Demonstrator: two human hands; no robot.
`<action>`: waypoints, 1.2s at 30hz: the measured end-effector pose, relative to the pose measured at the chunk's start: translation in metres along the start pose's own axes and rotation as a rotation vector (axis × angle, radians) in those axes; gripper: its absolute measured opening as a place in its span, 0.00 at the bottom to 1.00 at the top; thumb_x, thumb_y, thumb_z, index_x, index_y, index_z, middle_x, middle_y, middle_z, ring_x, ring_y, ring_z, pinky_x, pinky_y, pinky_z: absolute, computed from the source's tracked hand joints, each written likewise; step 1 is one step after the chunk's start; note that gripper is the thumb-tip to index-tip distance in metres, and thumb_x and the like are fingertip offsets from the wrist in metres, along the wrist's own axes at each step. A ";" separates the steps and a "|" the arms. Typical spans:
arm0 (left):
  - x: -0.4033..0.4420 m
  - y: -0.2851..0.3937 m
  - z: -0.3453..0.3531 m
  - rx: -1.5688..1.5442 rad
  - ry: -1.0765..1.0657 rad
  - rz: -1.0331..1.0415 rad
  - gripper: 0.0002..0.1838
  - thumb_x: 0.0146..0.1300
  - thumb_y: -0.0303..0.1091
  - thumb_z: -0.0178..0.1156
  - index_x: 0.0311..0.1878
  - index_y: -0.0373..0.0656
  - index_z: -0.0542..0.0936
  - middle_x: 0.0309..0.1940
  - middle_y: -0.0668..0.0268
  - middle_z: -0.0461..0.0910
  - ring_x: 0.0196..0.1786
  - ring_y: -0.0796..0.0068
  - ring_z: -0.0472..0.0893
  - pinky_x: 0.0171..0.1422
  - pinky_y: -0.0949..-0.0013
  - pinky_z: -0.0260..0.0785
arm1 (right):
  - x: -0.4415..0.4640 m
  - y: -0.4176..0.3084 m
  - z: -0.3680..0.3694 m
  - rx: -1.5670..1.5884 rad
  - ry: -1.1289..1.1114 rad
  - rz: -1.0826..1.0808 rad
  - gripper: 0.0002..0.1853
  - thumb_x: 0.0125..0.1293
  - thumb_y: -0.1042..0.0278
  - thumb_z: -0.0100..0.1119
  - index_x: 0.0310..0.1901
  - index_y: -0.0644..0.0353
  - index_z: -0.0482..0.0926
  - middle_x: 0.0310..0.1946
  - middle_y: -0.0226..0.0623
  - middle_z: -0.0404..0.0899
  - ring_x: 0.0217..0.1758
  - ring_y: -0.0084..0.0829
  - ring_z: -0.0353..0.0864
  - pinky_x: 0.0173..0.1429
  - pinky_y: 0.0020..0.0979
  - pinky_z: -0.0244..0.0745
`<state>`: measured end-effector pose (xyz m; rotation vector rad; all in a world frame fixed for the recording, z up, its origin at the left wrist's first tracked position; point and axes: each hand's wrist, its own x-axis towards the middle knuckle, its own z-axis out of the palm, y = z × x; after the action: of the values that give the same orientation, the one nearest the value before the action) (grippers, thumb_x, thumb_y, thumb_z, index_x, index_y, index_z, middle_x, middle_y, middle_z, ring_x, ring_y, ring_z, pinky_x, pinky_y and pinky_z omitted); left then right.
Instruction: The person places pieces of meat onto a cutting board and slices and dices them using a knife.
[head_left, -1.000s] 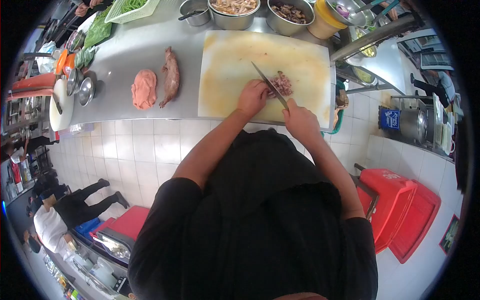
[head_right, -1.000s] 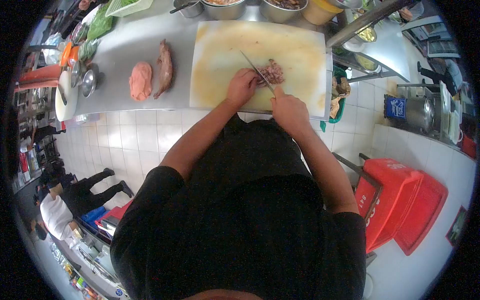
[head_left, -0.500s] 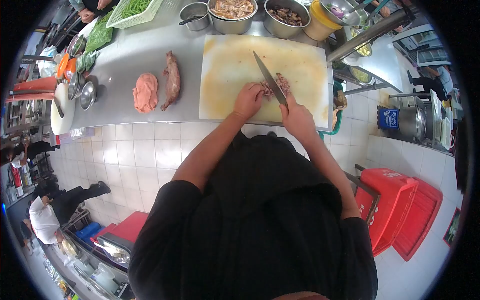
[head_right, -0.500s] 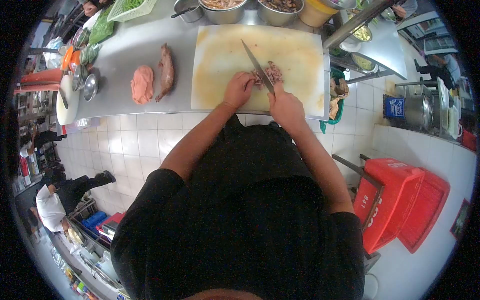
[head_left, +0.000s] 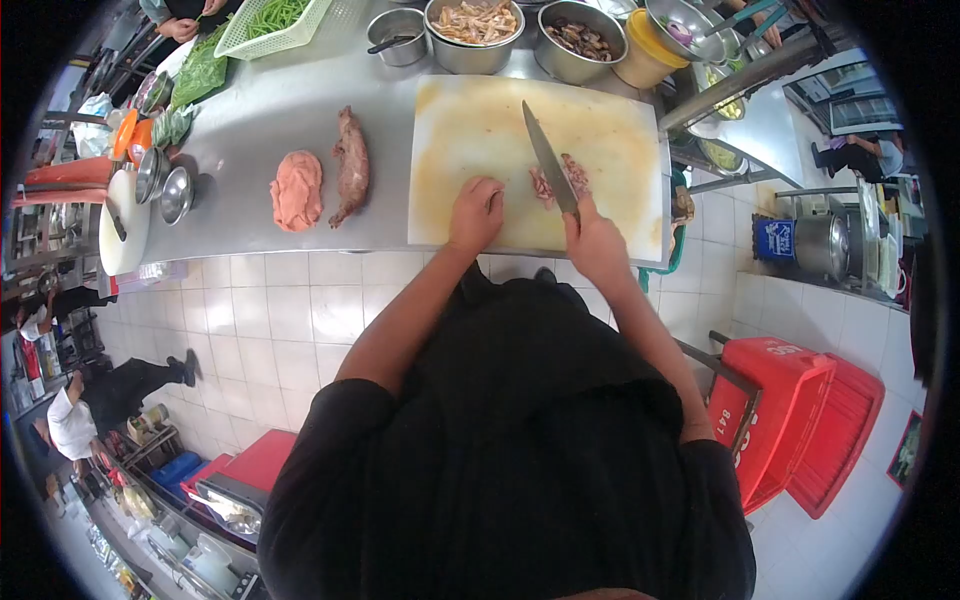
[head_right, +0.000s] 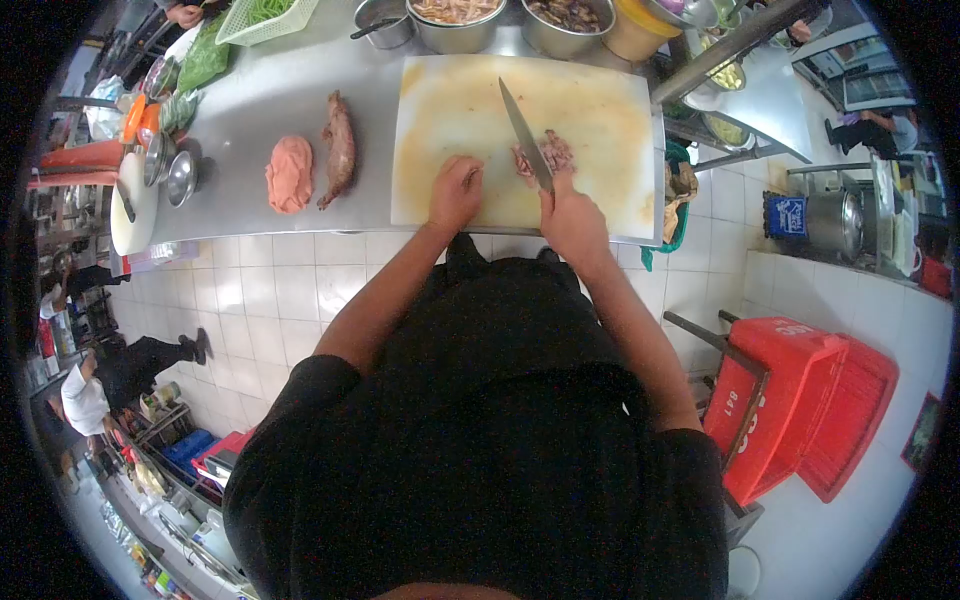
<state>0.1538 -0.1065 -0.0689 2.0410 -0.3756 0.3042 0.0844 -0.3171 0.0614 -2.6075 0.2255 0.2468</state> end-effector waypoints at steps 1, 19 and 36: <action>-0.003 -0.002 0.000 0.007 -0.001 0.000 0.06 0.66 0.23 0.66 0.45 0.40 0.83 0.44 0.52 0.85 0.50 0.45 0.84 0.57 0.51 0.78 | 0.002 0.006 0.012 -0.011 -0.008 -0.003 0.15 0.80 0.55 0.56 0.51 0.59 0.70 0.32 0.64 0.85 0.40 0.69 0.86 0.47 0.66 0.79; 0.005 -0.007 -0.020 -0.188 -0.056 0.044 0.08 0.66 0.22 0.66 0.47 0.39 0.84 0.45 0.52 0.85 0.51 0.45 0.84 0.59 0.53 0.78 | 0.028 0.005 0.054 0.027 0.080 -0.015 0.15 0.79 0.56 0.58 0.50 0.60 0.72 0.34 0.64 0.86 0.40 0.67 0.87 0.46 0.65 0.80; 0.013 -0.088 -0.185 0.361 0.186 0.085 0.25 0.62 0.24 0.70 0.63 0.42 0.80 0.60 0.49 0.80 0.63 0.43 0.77 0.69 0.49 0.71 | 0.038 0.078 0.030 0.083 0.067 -0.074 0.15 0.75 0.54 0.65 0.48 0.57 0.78 0.33 0.58 0.85 0.41 0.65 0.86 0.44 0.57 0.80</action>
<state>0.1893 0.0945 -0.0481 2.3274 -0.3084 0.6479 0.1010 -0.3731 -0.0090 -2.5378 0.1593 0.1217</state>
